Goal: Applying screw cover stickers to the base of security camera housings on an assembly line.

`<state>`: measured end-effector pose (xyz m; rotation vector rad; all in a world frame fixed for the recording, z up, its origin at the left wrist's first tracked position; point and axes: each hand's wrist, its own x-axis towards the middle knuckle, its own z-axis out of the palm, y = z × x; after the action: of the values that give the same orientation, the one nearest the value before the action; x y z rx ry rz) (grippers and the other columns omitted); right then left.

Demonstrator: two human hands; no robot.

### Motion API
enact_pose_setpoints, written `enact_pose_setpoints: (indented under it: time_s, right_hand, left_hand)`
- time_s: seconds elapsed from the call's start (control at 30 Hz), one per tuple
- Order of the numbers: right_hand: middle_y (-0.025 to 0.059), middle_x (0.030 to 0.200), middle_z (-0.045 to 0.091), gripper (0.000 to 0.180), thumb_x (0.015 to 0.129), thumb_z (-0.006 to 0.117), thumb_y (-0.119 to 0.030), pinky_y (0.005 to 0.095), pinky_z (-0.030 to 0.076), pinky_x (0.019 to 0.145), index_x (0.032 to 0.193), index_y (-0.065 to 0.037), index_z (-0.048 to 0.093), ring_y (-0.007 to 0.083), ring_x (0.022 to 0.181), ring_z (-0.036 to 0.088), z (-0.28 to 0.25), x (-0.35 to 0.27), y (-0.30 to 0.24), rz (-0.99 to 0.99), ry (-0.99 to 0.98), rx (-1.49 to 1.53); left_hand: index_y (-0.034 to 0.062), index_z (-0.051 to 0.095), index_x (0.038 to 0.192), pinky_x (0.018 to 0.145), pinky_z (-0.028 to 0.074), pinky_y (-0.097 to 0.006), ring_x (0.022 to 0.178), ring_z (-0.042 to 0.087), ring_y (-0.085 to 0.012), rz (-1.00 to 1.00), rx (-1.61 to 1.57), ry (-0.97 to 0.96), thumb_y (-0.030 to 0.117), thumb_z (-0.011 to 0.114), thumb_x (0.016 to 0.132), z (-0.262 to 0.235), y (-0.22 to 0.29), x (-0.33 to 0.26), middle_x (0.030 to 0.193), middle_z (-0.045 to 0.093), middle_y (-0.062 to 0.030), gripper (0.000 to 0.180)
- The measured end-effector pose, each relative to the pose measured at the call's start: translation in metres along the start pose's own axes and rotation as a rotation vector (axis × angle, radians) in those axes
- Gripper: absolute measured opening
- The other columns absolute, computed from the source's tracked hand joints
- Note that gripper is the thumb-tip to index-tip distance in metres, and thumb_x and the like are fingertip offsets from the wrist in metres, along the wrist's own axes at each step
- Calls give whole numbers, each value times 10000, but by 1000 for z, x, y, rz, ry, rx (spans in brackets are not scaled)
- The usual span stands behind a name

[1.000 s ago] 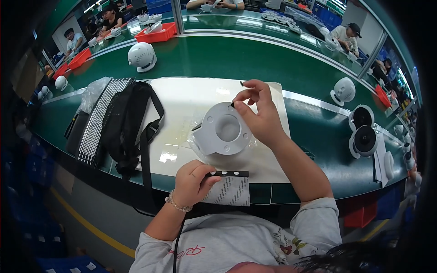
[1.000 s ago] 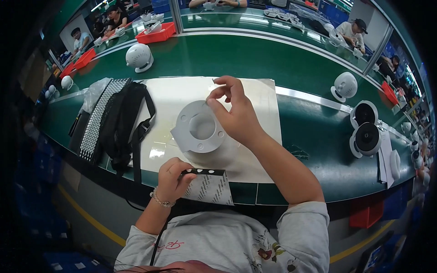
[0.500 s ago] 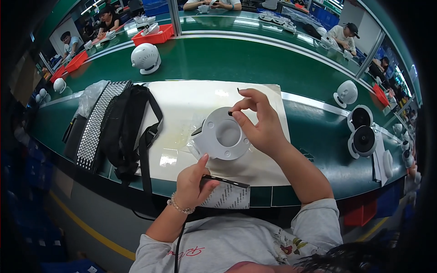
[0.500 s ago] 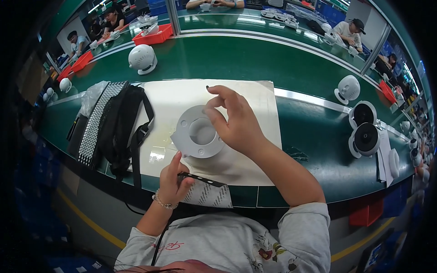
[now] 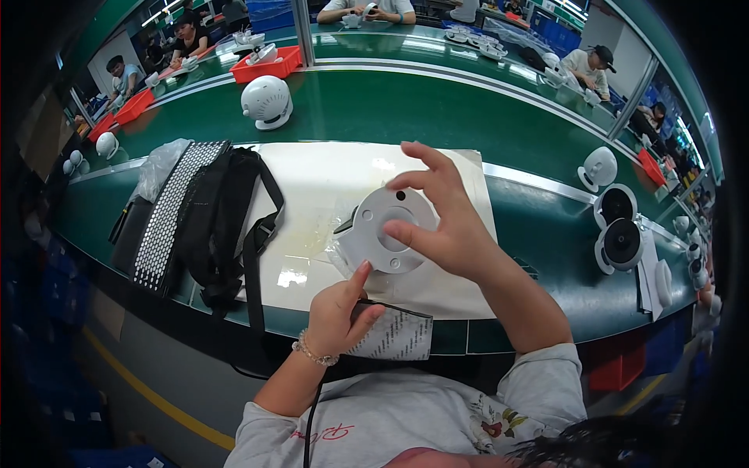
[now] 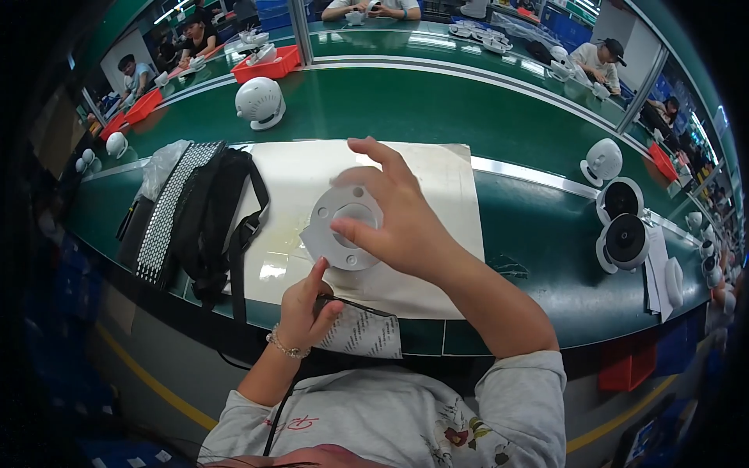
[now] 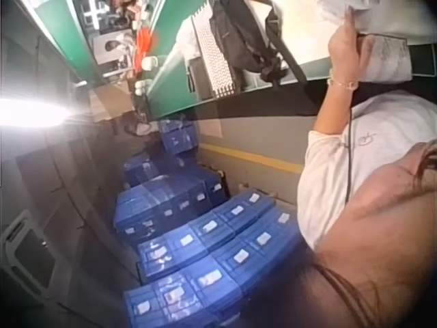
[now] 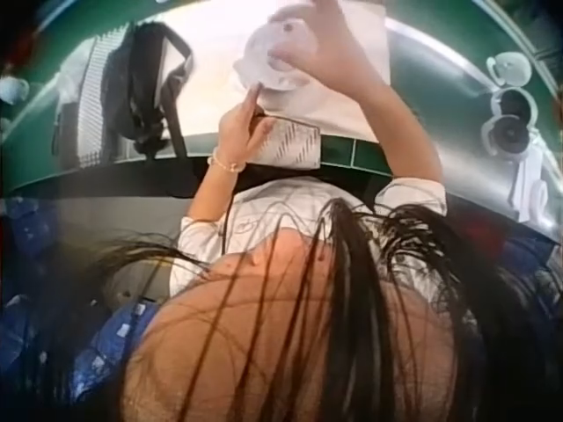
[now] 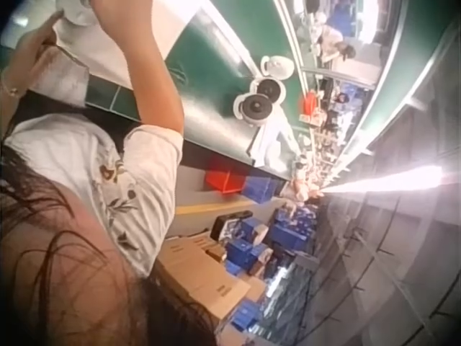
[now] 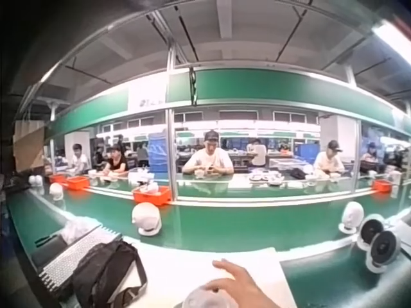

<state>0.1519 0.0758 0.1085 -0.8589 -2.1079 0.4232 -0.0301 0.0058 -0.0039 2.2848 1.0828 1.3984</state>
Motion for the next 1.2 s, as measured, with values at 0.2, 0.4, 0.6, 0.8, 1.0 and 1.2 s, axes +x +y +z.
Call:
enact_pose_setpoints:
  time_s: [0.2, 0.4, 0.6, 0.8, 1.0, 1.2]
  right_hand:
    - [110, 1335, 355, 127, 780, 601, -177, 431, 213, 1006, 842, -66, 610, 311, 1290, 214, 15, 12, 14, 96, -140, 146]
    - [123, 1299, 415, 108, 803, 570, -165, 431, 179, 1015, 832, -73, 617, 310, 1286, 229, 23, 11, 11, 54, -131, 47]
    - [120, 1272, 448, 125, 820, 560, -191, 428, 186, 1011, 852, -85, 617, 308, 1271, 270, 26, 8, 7, 15, -105, -32]
    - [120, 1257, 462, 186, 846, 537, -246, 408, 271, 972, 900, -85, 612, 309, 1241, 328, 26, -1, 14, -118, -30, -101]
    - [112, 1175, 523, 286, 833, 556, -263, 398, 334, 922, 1043, -71, 574, 284, 1152, 431, 6, -11, 0, -296, -96, -453]
    - [94, 1038, 571, 455, 731, 675, -88, 178, 430, 602, 1142, -12, 496, 82, 665, 530, -25, -75, -29, 422, -287, 287]
  left_hand:
    - [44, 338, 1316, 497, 408, -310, 510, 503, -239, -34, -16, -23, 241, 645, 757, 0, 1, 0, 625, 509, -84, 668]
    - [52, 345, 1314, 498, 411, -312, 515, 510, -238, -34, -26, -20, 236, 650, 752, -1, 0, 0, 627, 516, -82, 665]
    - [60, 355, 1309, 496, 410, -312, 512, 511, -235, -41, -22, -10, 221, 654, 749, -1, -1, -1, 625, 518, -79, 656]
    - [61, 357, 1309, 489, 406, -307, 500, 505, -231, -42, -33, -11, 200, 655, 752, 0, -1, 1, 612, 510, -76, 646]
    - [60, 366, 1305, 481, 400, -303, 487, 497, -225, -40, -29, 10, 189, 654, 752, -1, 1, 1, 597, 498, -73, 637]
    - [48, 477, 1205, 460, 379, -298, 464, 478, -205, -35, 76, 6, 182, 682, 721, -17, 13, -3, 559, 482, -45, 542]
